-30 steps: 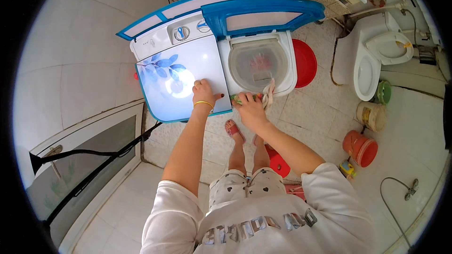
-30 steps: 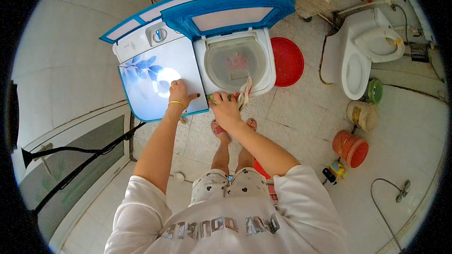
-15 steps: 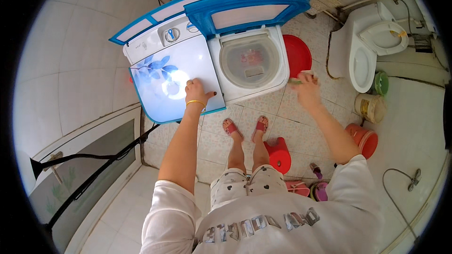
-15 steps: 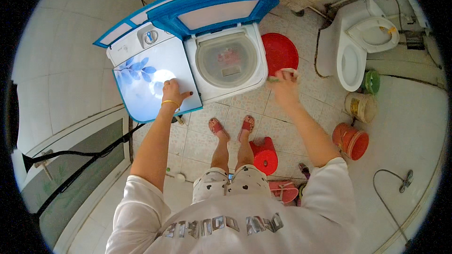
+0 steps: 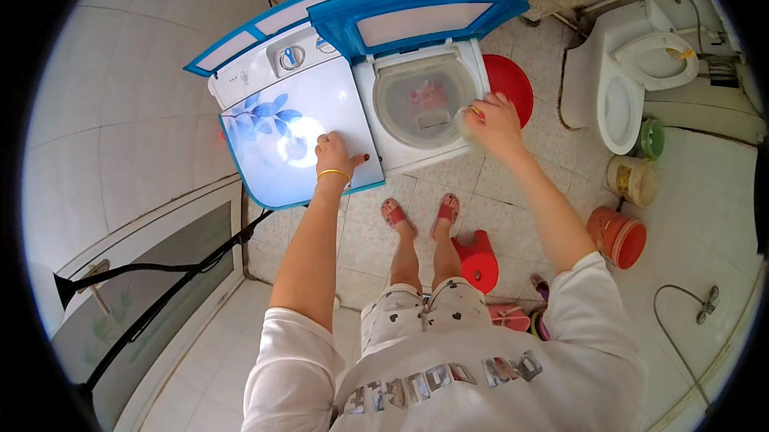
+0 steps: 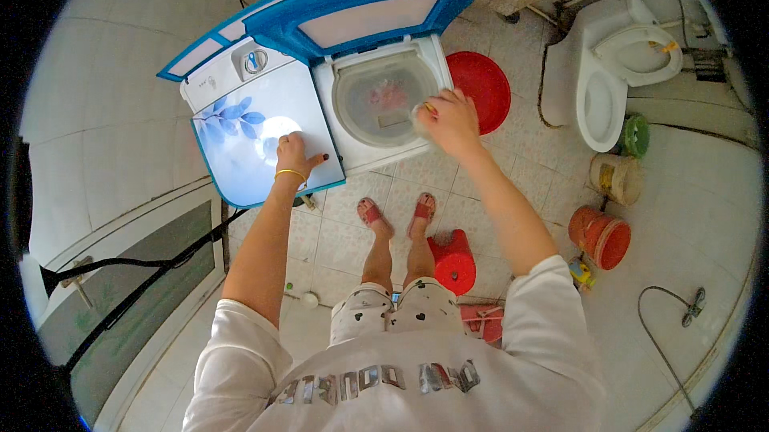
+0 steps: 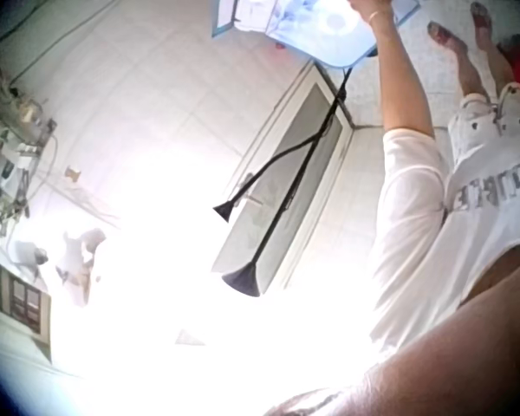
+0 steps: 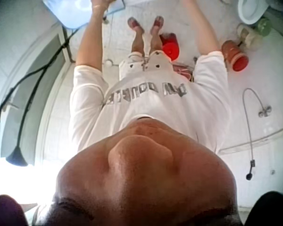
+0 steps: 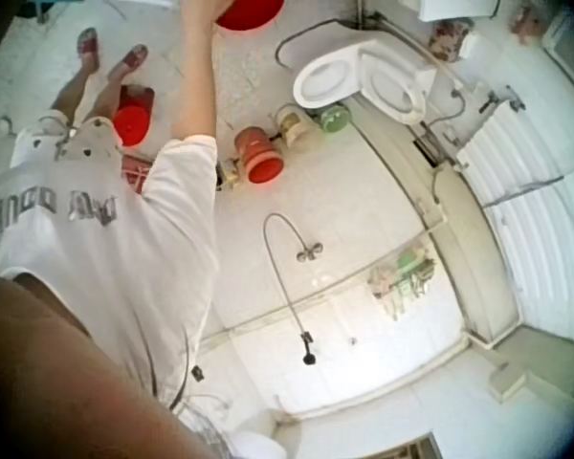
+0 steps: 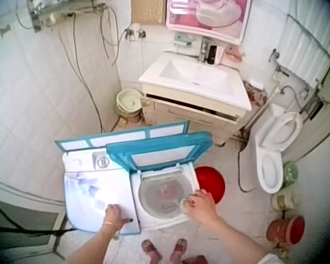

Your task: The person washes a cloth in a red bucket by hand, wipes different parts of the washing machine's exterior, and then rinses the cloth again. They open the lids of the machine, place the cloth into the spin-dryer tub, and secure the inner and outer covers.

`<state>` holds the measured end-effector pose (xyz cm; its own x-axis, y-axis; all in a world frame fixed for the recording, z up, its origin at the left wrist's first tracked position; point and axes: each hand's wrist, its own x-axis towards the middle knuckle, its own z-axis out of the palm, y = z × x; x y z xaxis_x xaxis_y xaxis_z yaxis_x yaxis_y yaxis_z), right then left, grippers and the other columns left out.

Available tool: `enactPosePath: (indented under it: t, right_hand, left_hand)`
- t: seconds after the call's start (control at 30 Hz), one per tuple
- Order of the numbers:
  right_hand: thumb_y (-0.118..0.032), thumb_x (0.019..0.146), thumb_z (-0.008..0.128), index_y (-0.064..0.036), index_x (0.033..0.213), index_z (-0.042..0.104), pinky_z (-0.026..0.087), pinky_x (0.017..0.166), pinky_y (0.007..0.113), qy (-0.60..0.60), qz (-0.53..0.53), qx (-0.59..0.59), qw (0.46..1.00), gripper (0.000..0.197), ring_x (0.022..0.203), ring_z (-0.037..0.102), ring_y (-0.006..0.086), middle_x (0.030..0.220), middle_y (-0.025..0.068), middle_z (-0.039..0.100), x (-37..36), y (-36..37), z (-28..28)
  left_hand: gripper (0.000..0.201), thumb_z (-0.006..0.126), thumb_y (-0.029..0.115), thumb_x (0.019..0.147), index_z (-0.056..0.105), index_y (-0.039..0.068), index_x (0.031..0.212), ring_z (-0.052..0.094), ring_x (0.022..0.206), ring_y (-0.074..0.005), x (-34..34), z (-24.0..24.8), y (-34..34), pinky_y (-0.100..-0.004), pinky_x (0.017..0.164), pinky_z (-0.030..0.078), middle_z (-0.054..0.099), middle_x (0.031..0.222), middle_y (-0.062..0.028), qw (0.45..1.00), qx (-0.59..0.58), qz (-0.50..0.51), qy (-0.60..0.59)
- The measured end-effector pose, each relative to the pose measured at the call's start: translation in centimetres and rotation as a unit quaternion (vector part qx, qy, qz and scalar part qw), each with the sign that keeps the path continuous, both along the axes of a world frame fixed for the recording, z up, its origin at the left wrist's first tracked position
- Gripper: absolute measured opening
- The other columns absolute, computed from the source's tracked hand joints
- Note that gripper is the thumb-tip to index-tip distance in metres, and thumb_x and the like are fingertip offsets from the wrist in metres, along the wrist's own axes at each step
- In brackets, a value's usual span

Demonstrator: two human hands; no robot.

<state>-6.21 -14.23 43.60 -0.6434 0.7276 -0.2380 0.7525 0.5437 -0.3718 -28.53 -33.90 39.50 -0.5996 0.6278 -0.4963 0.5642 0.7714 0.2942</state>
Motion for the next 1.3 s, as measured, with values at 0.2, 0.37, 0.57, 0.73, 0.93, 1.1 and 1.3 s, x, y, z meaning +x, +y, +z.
enactPosePath:
  t: [0.2, 0.37, 0.57, 0.73, 0.93, 1.1, 1.3]
  right_hand:
    - [-0.03, 0.088, 0.046, -0.0088, 0.111, 0.059, 0.038, 0.087, 0.04, 0.068, 0.015, 0.066, 0.995, 0.034, 0.114, 0.045, 0.0298, 0.125, 0.0116, 0.048, -0.1, 0.4, 0.6]
    - [-0.036, 0.092, 0.041, -0.0048, 0.11, 0.059, 0.042, 0.083, 0.037, 0.131, -0.126, -0.061, 0.981, 0.04, 0.095, 0.056, 0.0317, 0.106, 0.0154, 0.06, 5.1, 1.9, 9.6]
    - [-0.043, 0.091, 0.043, -0.0017, 0.089, 0.061, 0.045, 0.068, 0.03, -0.164, -0.136, -0.036, 0.976, 0.045, 0.071, 0.057, 0.018, 0.08, 0.01, 0.061, 10.1, 3.8, 11.5]
    - [-0.029, 0.083, 0.063, -0.0053, 0.091, 0.063, 0.043, 0.066, 0.023, 0.37, -0.314, -0.339, 0.806, 0.025, 0.073, 0.055, 0.008, 0.084, -0.0029, 0.06, 10.3, 2.3, 10.7]
    - [-0.026, 0.082, 0.063, -0.0027, 0.096, 0.063, 0.043, 0.075, 0.025, 0.145, -0.075, -0.225, 0.961, 0.027, 0.085, 0.055, 0.0118, 0.096, 0.0023, 0.06, 2.2, -1.1, 4.2]
    - [-0.018, 0.079, 0.06, -0.0019, 0.108, 0.057, 0.043, 0.083, 0.034, 0.175, 0.082, -0.166, 0.967, 0.033, 0.098, 0.054, 0.0273, 0.111, 0.0109, 0.054, -2.1, -3.7, -5.4]
    - [-0.021, 0.072, 0.064, -0.0048, 0.106, 0.055, 0.04, 0.084, 0.042, 0.026, 0.198, -0.115, 0.973, 0.038, 0.105, 0.05, 0.0288, 0.105, 0.0109, 0.052, -4.9, -2.7, -5.1]
  left_hand:
    - [0.066, 0.082, 0.024, 0.058, 0.045, -0.004, 0.105, 0.047, 0.104, -0.0381, -0.3, -0.4, -0.2, -0.0407, 0.085, 0.046, 0.044, 0.113, -0.0231, 1.0, -0.003, 0.003, 0.008]
    - [0.067, 0.081, 0.024, 0.059, 0.043, -0.004, 0.106, 0.046, 0.106, -0.0384, 0.0, -0.1, -0.2, -0.0409, 0.084, 0.046, 0.043, 0.115, -0.0235, 1.0, -0.009, 0.015, 0.0]
    - [0.067, 0.081, 0.026, 0.059, 0.044, -0.003, 0.106, 0.046, 0.106, -0.0384, 0.1, 0.1, -0.6, -0.0402, 0.084, 0.047, 0.043, 0.115, -0.0231, 1.0, -0.024, 0.006, 0.007]
    - [0.066, 0.081, 0.028, 0.058, 0.045, -0.003, 0.105, 0.048, 0.104, -0.0369, 0.1, 0.2, 0.3, -0.0398, 0.08, 0.049, 0.044, 0.113, -0.0222, 1.0, -0.012, 0.001, 0.009]
    - [0.066, 0.081, 0.028, 0.059, 0.045, -0.003, 0.105, 0.047, 0.105, -0.0371, -0.4, -0.6, -0.8, -0.0405, 0.081, 0.049, 0.044, 0.113, -0.0225, 0.999, -0.013, 0.003, 0.03]
    - [0.065, 0.081, 0.027, 0.059, 0.045, -0.003, 0.105, 0.046, 0.105, -0.0373, 0.1, -0.5, 0.0, -0.0408, 0.082, 0.048, 0.044, 0.113, -0.022, 1.0, -0.005, -0.004, 0.008]
    - [0.064, 0.081, 0.027, 0.059, 0.045, -0.002, 0.104, 0.046, 0.105, -0.0376, -0.3, -0.4, -0.7, -0.0413, 0.082, 0.047, 0.044, 0.113, -0.0219, 1.0, -0.003, 0.005, 0.017]
